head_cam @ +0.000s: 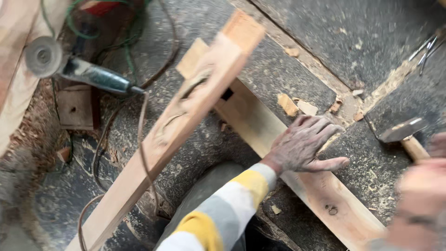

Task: The person applies filler to wooden beams and sands them by hand with a block. They also use a hammer and a chisel to refine the joints of the wooden pieces.

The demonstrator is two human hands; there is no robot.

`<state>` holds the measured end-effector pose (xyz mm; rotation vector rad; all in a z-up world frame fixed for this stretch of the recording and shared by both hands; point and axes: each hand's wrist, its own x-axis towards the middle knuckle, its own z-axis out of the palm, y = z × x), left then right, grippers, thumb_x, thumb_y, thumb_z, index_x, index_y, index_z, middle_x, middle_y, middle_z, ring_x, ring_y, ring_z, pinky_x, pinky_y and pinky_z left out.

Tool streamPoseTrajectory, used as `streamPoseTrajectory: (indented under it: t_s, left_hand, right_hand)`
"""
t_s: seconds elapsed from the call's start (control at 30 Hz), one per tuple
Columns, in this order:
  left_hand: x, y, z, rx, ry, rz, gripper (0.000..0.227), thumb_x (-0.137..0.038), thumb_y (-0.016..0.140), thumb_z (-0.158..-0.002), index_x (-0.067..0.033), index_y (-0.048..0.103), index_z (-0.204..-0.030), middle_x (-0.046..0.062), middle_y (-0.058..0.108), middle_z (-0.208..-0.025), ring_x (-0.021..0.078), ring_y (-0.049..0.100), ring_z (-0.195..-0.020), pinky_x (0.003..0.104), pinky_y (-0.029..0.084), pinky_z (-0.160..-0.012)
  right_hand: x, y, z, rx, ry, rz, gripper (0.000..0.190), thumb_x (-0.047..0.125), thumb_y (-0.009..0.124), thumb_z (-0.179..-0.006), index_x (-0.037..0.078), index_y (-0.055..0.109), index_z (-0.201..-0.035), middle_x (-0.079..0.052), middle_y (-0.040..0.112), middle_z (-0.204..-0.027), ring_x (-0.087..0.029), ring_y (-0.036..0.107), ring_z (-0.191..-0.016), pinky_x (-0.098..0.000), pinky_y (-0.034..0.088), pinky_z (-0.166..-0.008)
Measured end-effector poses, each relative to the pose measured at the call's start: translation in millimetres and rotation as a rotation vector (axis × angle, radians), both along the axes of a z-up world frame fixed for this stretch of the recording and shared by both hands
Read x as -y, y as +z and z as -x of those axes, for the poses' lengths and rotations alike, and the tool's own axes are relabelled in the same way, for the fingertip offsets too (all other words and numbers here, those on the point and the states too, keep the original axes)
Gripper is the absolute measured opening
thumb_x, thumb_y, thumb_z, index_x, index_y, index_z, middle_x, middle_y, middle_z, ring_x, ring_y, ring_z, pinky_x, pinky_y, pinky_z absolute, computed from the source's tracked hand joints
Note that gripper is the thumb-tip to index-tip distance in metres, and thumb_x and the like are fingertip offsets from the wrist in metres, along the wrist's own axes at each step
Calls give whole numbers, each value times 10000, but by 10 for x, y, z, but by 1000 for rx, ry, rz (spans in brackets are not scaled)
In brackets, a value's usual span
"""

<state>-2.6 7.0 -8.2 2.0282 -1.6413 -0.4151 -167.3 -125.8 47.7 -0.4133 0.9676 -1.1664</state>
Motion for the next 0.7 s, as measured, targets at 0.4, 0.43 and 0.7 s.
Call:
streamPoseTrajectory:
  t_s: [0.4, 0.43, 0.7]
  left_hand:
    - [-2087, 1234, -1260, 149, 371, 117, 644, -359, 689, -887, -84, 464, -1424, 133, 451, -1498, 333, 393, -1464, 519, 288, -1275]
    - [-2307, 1343, -1452, 177, 517, 116, 638, -320, 668, -897, -87, 460, -1453, 144, 431, -1508, 320, 377, -1451, 514, 273, -1255]
    - [-2561, 1185, -1748, -52, 768, -37, 706, -520, 525, -971, -47, 414, -1484, 166, 345, -1541, 300, 312, -1410, 454, 243, -1220]
  right_hand:
    - [-1363, 247, 71, 30, 260, -78, 451, 134, 793, -961, 6, 593, -1344, -129, 684, -1239, -237, 692, -1124, -354, 624, -971]
    - [-1419, 318, 27, 10, 281, -98, 473, 121, 804, -930, 16, 582, -1335, -121, 680, -1233, -229, 688, -1126, -357, 626, -952]
    - [-1744, 738, -1306, -82, 530, -4, 491, 52, 751, -874, -30, 528, -1304, -178, 590, -1289, -295, 657, -1163, -453, 644, -925]
